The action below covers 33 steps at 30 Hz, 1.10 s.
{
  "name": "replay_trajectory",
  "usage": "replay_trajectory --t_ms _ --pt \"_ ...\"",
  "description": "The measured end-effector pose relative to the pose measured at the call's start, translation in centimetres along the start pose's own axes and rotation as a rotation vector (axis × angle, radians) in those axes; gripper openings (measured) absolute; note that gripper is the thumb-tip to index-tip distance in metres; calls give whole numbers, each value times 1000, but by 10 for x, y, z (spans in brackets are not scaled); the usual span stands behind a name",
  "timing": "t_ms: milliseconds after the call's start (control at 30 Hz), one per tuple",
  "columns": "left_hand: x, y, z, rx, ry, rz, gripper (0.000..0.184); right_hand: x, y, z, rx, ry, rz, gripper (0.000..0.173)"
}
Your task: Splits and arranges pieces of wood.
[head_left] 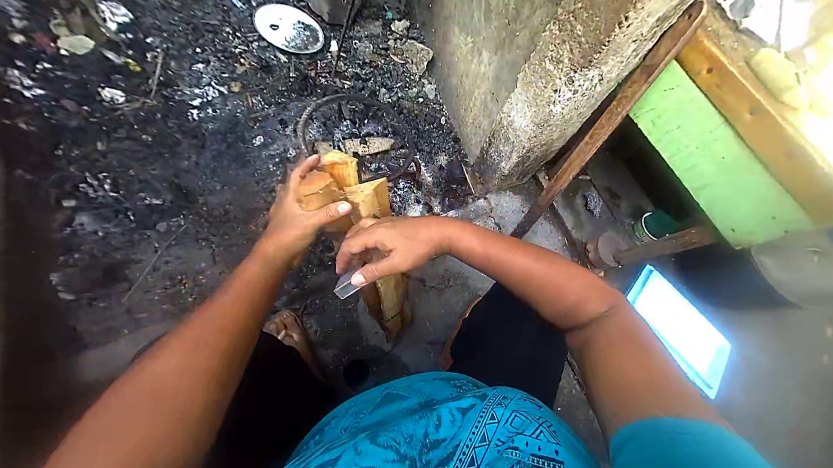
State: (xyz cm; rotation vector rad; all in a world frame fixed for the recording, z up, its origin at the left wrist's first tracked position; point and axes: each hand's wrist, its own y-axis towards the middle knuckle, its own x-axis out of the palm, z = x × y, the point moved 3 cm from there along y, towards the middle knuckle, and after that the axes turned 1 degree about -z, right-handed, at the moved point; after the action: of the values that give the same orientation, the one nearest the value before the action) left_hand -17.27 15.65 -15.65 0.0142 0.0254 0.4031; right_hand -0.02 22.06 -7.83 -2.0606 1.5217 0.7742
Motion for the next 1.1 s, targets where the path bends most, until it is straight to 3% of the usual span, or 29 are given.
replay_trajectory --t_ms 100,167,267,433,533,600,667,867,1000,1100 --pt "-11 -3 -6 -44 -120 96 64 -26 -18 -5 92 -41 19 28" --pt "-24 -3 -13 -140 -177 228 49 -48 -38 14 237 46 46 35" --pt "-45 4 -31 -148 -229 377 56 -54 -71 98 568 83 75 47" --pt "-54 9 -35 -112 -242 587 56 23 -136 254 1093 114 151 59" --pt "-48 15 -32 -92 -230 628 48 66 -164 289 1360 -48 135 78" --pt "-44 21 -29 -100 -206 605 47 91 -168 303 1462 -25 126 78" --pt "-42 25 -30 -128 -186 563 46 108 -159 310 1451 -36 97 71" --pt "-26 35 -20 -216 -203 430 40 130 -100 343 1185 -188 -204 69" --pt "-18 41 -24 -184 -239 412 37 142 -77 365 1068 -280 -257 53" --pt "-19 44 -27 -185 -248 416 36 152 -73 375 1040 -350 -270 51"
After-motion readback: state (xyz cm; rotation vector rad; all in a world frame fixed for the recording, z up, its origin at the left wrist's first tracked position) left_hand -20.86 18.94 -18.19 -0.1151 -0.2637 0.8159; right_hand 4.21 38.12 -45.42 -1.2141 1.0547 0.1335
